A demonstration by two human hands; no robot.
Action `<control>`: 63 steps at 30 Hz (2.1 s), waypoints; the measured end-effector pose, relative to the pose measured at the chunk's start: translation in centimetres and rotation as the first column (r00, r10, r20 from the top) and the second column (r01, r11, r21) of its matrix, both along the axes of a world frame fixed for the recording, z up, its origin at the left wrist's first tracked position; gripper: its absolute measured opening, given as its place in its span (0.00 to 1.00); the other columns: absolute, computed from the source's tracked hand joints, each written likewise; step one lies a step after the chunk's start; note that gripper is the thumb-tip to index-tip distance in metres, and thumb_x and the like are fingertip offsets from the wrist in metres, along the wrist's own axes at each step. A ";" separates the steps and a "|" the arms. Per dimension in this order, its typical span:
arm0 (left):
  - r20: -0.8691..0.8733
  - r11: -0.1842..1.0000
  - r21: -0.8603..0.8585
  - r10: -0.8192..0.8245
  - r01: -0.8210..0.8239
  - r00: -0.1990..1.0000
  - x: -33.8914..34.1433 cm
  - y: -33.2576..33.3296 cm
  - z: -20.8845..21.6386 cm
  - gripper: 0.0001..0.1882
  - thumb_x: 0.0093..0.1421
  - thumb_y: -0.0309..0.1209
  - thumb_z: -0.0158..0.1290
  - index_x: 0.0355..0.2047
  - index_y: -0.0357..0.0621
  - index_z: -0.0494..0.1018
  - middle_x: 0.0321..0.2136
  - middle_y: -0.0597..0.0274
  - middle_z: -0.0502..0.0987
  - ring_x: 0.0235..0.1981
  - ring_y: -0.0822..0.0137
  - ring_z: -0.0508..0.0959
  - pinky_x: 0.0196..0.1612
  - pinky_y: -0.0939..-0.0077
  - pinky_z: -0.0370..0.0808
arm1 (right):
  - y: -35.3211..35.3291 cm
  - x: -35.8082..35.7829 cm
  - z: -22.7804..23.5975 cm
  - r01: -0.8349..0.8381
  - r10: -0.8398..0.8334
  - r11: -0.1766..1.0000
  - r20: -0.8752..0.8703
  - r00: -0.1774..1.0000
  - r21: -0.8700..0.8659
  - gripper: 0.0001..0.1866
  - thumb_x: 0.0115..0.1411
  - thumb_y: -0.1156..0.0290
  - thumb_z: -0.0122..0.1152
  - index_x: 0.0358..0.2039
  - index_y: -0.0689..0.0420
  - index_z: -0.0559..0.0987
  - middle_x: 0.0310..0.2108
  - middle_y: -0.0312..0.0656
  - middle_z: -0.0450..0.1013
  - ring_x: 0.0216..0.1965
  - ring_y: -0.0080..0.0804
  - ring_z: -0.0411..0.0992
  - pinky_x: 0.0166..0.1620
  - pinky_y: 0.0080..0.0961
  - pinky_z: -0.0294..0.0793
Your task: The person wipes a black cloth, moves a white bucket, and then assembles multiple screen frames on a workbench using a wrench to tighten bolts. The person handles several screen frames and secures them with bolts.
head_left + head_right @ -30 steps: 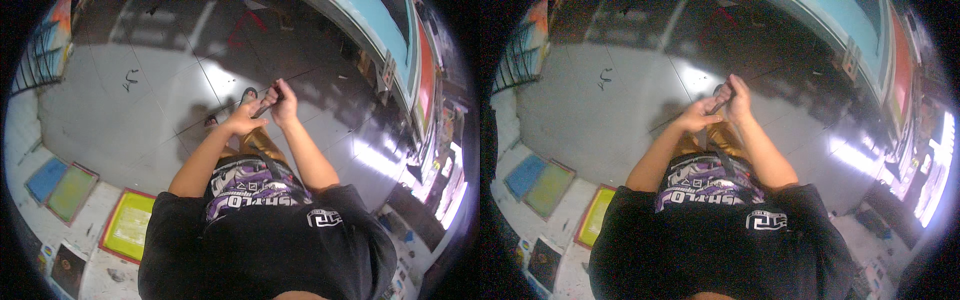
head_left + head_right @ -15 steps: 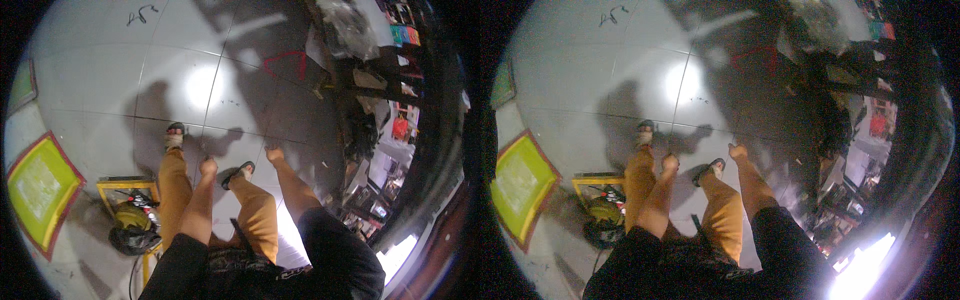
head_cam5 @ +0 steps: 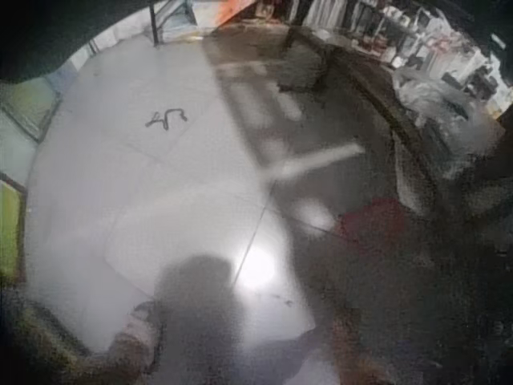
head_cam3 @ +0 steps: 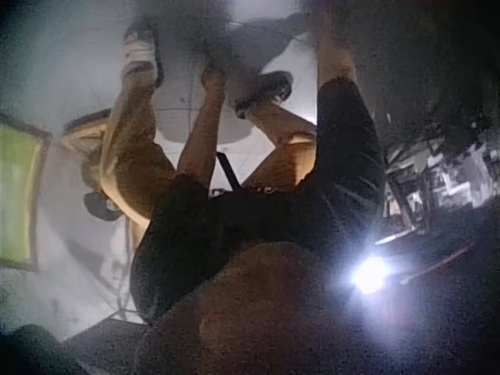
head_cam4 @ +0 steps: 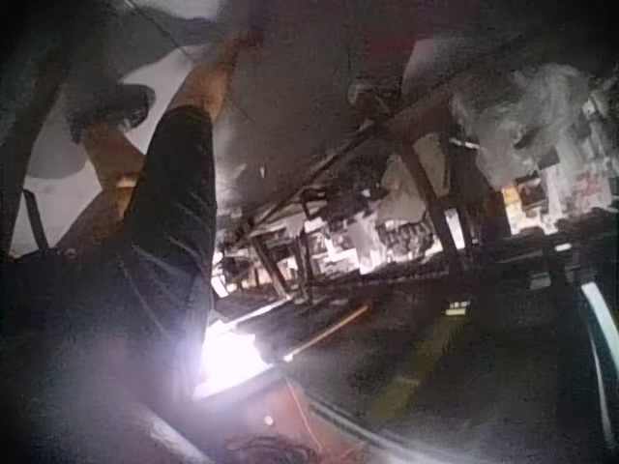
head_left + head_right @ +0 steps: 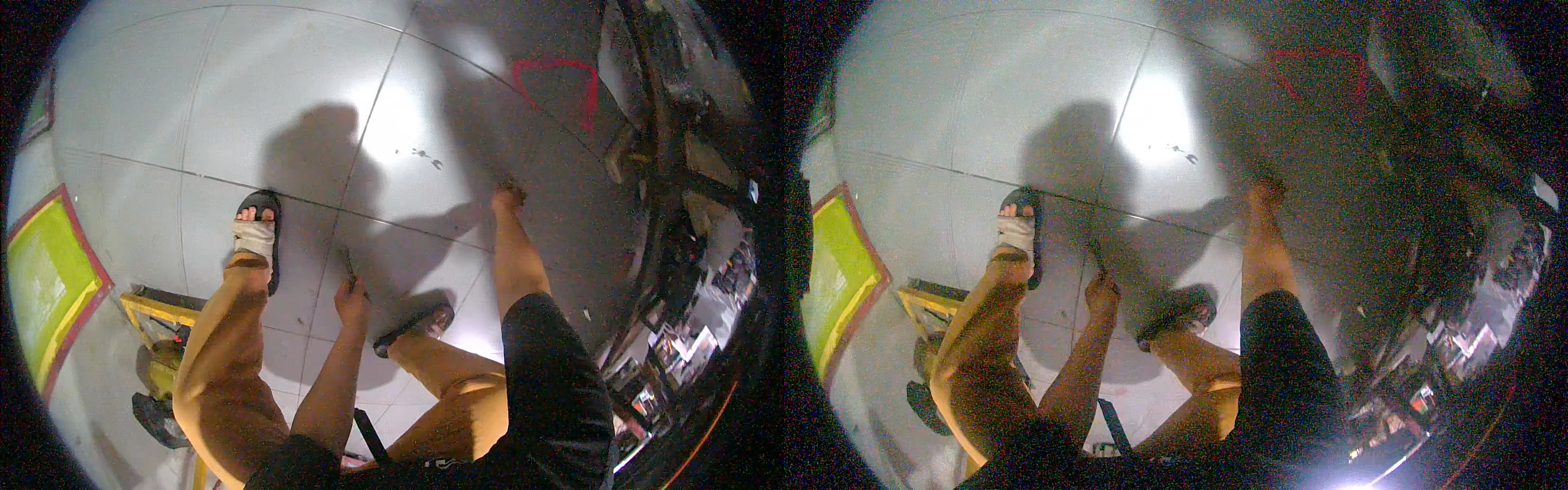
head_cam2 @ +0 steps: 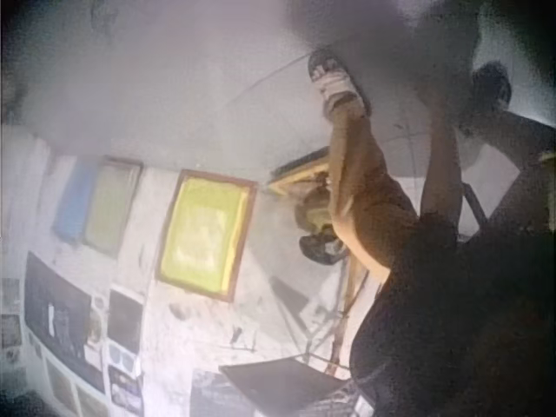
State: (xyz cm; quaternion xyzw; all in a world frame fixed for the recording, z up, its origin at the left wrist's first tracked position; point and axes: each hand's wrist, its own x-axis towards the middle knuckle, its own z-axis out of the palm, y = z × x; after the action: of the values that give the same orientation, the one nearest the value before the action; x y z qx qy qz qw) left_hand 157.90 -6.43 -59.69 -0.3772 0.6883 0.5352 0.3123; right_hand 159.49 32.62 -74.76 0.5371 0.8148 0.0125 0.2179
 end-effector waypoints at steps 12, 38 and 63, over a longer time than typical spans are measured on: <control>0.172 0.977 -0.063 0.214 -0.206 0.962 0.2 5.1 10.5 0.06 0.51 0.29 0.50 0.24 0.40 0.67 0.15 0.65 0.66 0.15 0.72 0.66 0.16 0.78 0.62 | -17.3 -0.2 13.7 -0.189 0.193 0.901 -0.028 0.981 -0.391 0.16 0.49 0.61 0.47 0.28 0.60 0.75 0.30 0.48 0.71 0.33 0.44 0.70 0.38 0.34 0.68; -0.343 0.738 0.416 -0.413 0.531 0.843 -32.2 5.5 61.4 0.08 0.54 0.31 0.48 0.30 0.38 0.67 0.13 0.68 0.65 0.12 0.78 0.62 0.15 0.86 0.60 | -15.7 -20.7 87.5 -0.107 -0.298 0.945 -0.948 0.109 -0.309 0.08 0.51 0.75 0.52 0.33 0.63 0.71 0.25 0.37 0.69 0.21 0.22 0.68 0.24 0.20 0.68; -0.584 0.093 0.444 -0.724 0.891 0.367 -37.2 21.8 76.4 0.14 0.54 0.26 0.43 0.42 0.38 0.62 0.18 0.68 0.66 0.19 0.78 0.64 0.22 0.85 0.61 | -3.6 -21.8 100.0 0.260 0.173 0.918 -0.891 0.419 0.300 0.10 0.45 0.76 0.54 0.30 0.64 0.74 0.25 0.50 0.71 0.28 0.42 0.71 0.33 0.26 0.69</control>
State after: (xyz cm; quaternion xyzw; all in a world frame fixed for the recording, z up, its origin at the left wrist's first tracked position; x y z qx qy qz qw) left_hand 120.65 15.35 16.74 0.2825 0.5394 0.5250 0.5946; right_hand 137.73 28.98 25.29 0.5117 0.7669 -0.1209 -0.3681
